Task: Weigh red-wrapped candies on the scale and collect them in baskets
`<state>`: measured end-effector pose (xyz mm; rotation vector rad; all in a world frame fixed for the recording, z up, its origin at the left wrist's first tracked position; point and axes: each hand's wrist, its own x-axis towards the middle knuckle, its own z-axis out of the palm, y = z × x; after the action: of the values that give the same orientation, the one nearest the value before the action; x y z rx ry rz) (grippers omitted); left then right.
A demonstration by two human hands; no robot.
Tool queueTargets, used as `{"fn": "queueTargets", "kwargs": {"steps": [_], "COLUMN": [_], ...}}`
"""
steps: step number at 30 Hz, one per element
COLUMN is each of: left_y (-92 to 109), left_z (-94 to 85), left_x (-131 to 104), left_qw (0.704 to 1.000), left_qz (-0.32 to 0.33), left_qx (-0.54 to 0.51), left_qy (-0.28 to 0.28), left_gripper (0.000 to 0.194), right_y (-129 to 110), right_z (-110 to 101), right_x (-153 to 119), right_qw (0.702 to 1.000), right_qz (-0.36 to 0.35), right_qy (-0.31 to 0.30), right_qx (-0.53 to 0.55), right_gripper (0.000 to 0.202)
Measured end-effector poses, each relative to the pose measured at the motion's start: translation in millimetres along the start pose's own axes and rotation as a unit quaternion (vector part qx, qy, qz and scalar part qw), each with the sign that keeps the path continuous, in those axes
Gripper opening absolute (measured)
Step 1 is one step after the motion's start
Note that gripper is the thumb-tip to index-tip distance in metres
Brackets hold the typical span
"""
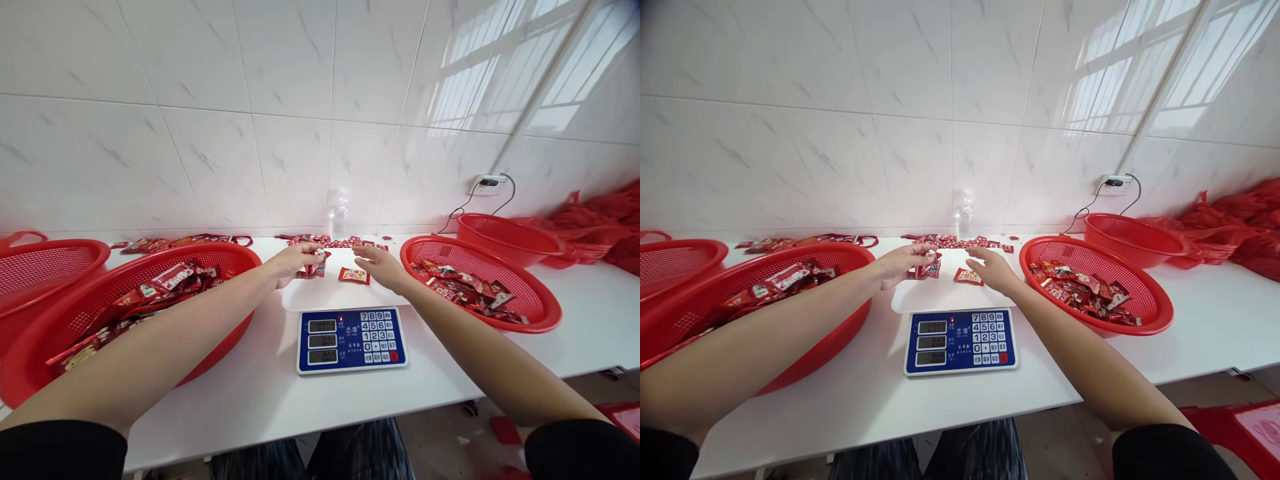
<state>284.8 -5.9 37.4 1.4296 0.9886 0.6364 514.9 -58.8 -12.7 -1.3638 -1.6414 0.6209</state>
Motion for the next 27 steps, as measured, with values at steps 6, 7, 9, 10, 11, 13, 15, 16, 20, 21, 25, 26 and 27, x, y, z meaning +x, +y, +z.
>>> {"fn": "queueTargets", "kwargs": {"steps": [6, 7, 9, 10, 11, 13, 15, 16, 20, 21, 25, 26, 27], "left_y": [2.2, 2.0, 1.1, 0.6, 0.2, 0.0, 0.7, 1.1, 1.5, 1.1, -1.2, -1.5, -1.9], "left_z": [19.5, 22.3, 25.6, 25.8, 24.9, 19.4, 9.3, 2.9, -24.6, -30.6, -45.3, -46.4, -46.5], "left_x": [-0.8, -0.9, -0.8, -0.8, -1.0, -2.0, -4.2, -5.8, -14.8, -17.5, -27.1, -28.6, -29.4], "left_qw": [0.993, 0.990, 0.987, 0.986, 0.986, 0.986, 0.986, 0.985, 0.975, 0.971, 0.957, 0.958, 0.960], "left_qz": [0.037, 0.045, 0.059, 0.066, 0.072, 0.086, 0.099, 0.104, 0.099, 0.096, 0.097, 0.097, 0.097], "left_qx": [-0.071, -0.085, -0.102, -0.104, -0.104, -0.103, -0.110, -0.122, -0.188, -0.201, -0.238, -0.238, -0.232], "left_qy": [-0.089, -0.099, -0.112, -0.113, -0.111, -0.102, -0.082, -0.063, 0.062, 0.091, 0.133, 0.130, 0.123], "left_gripper": [0.043, 0.041, 0.038, 0.037, 0.036, 0.036, 0.037, 0.037, 0.038, 0.035, 0.015, 0.014, 0.014], "right_y": [-25.2, -27.6, -29.9, -30.0, -29.3, -26.2, -21.5, -18.9, -9.7, -8.2, -6.9, -7.3, -8.0], "right_z": [9.6, 12.1, 16.5, 18.0, 18.7, 17.2, 11.9, 8.1, -9.8, -14.2, -30.8, -34.9, -38.9], "right_x": [-0.7, -1.8, -4.0, -4.9, -5.5, -6.2, -6.8, -7.6, -16.9, -21.0, -38.7, -42.3, -45.1], "right_qw": [0.959, 0.951, 0.942, 0.941, 0.942, 0.947, 0.951, 0.953, 0.960, 0.961, 0.964, 0.965, 0.965], "right_qz": [0.089, 0.097, 0.109, 0.113, 0.115, 0.114, 0.106, 0.102, 0.109, 0.112, 0.111, 0.108, 0.105], "right_qy": [-0.135, -0.151, -0.152, -0.138, -0.118, -0.082, -0.060, -0.051, -0.018, -0.011, 0.016, 0.024, 0.031], "right_qx": [0.232, 0.251, 0.279, 0.287, 0.291, 0.289, 0.283, 0.281, 0.258, 0.252, 0.240, 0.240, 0.239], "right_gripper": [0.043, 0.044, 0.043, 0.040, 0.037, 0.030, 0.027, 0.028, 0.032, 0.034, 0.038, 0.038, 0.038]}}
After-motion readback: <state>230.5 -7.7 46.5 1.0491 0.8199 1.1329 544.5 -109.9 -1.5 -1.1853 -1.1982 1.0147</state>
